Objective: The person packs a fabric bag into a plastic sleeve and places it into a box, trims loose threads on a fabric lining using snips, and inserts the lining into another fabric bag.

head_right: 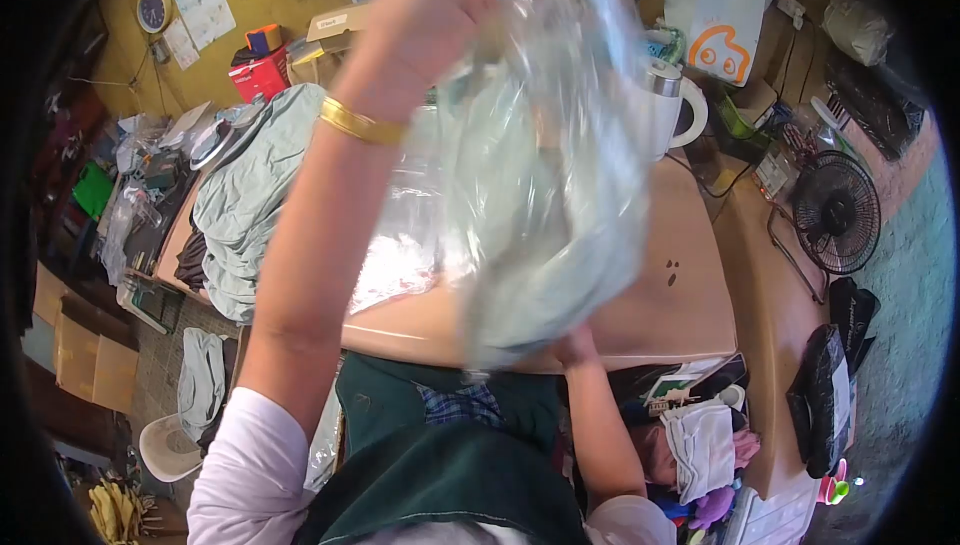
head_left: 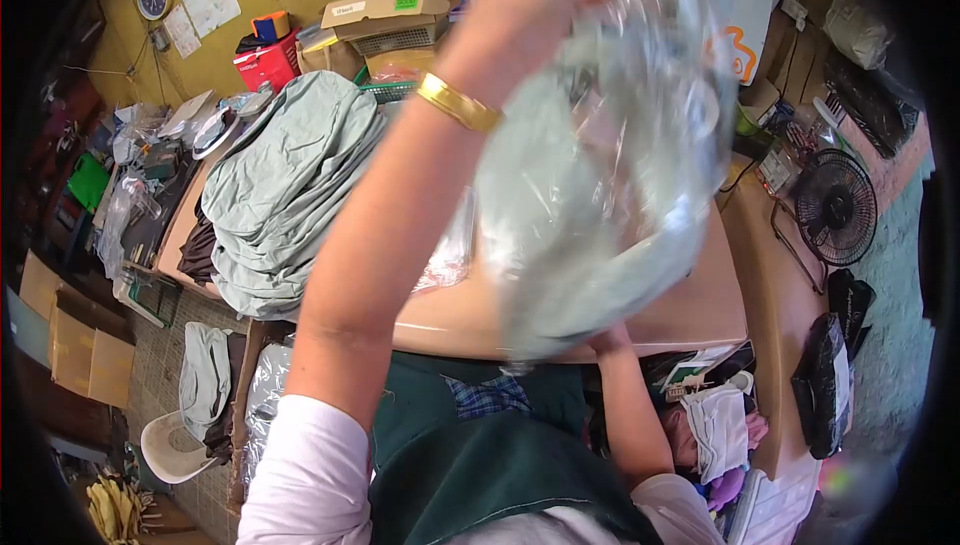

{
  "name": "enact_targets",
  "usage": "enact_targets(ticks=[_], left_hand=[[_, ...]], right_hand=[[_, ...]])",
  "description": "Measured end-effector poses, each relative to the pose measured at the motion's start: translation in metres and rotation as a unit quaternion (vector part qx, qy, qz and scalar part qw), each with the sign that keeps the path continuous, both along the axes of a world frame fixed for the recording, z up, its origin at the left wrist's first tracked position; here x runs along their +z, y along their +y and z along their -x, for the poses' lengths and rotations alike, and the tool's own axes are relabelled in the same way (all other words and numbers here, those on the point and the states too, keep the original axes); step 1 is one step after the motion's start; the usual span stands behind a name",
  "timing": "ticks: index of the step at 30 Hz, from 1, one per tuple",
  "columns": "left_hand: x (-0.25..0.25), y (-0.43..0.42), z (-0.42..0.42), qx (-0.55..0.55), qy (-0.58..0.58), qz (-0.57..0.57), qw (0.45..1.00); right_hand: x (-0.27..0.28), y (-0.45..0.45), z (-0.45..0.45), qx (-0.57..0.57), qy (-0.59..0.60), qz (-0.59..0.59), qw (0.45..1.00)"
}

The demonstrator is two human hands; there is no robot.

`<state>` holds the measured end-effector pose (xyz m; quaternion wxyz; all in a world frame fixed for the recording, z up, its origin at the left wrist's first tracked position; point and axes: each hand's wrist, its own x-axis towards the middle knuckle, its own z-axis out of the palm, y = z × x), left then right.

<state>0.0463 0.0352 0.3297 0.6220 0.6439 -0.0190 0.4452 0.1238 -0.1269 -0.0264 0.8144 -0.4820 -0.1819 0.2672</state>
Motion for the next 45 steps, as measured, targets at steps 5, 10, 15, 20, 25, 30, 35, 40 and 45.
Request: enact_targets(ticks=[5, 10, 15, 20, 25, 30, 35, 40, 45], left_hand=[[-0.009, 0.041, 0.073, 0.075, -0.16, 0.093, 0.98], [-0.198, 0.078, 0.18, 0.139, 0.29, 0.113, 0.94], [-0.27, 0.066, 0.211, 0.041, 0.417, 0.195, 0.887], [-0.283, 0.083, 0.166, 0.102, 0.525, -0.105, 0.839], [-0.275, 0.091, 0.186, 0.187, 0.351, 0.138, 0.907], [-0.261, 0.065, 0.167, 0.484, 0.257, -0.051, 0.835], [-0.236, 0.049, 0.17, 0.258, 0.49, -0.181, 0.813], [-0.249, 0.055, 0.171, 0.202, 0.411, -0.06, 0.887], [-0.263, 0.058, 0.154, -0.244, 0.345, 0.311, 0.851]], right_hand=[[0.054, -0.045, -0.055, 0.299, 0.144, -0.158, 0.93], [0.103, -0.074, -0.138, 0.183, -0.122, 0.152, 0.964], [0.112, -0.053, -0.135, 0.047, -0.367, 0.372, 0.851], [0.075, 0.036, -0.082, 0.042, -0.582, 0.466, 0.665], [0.031, 0.06, -0.084, 0.011, -0.606, 0.45, 0.656], [0.028, 0.06, -0.082, 0.01, -0.631, 0.475, 0.613], [0.027, 0.061, -0.082, 0.014, -0.626, 0.487, 0.609], [0.027, 0.062, -0.082, 0.008, -0.622, 0.48, 0.618], [0.031, 0.061, -0.08, 0.012, -0.615, 0.485, 0.621]])
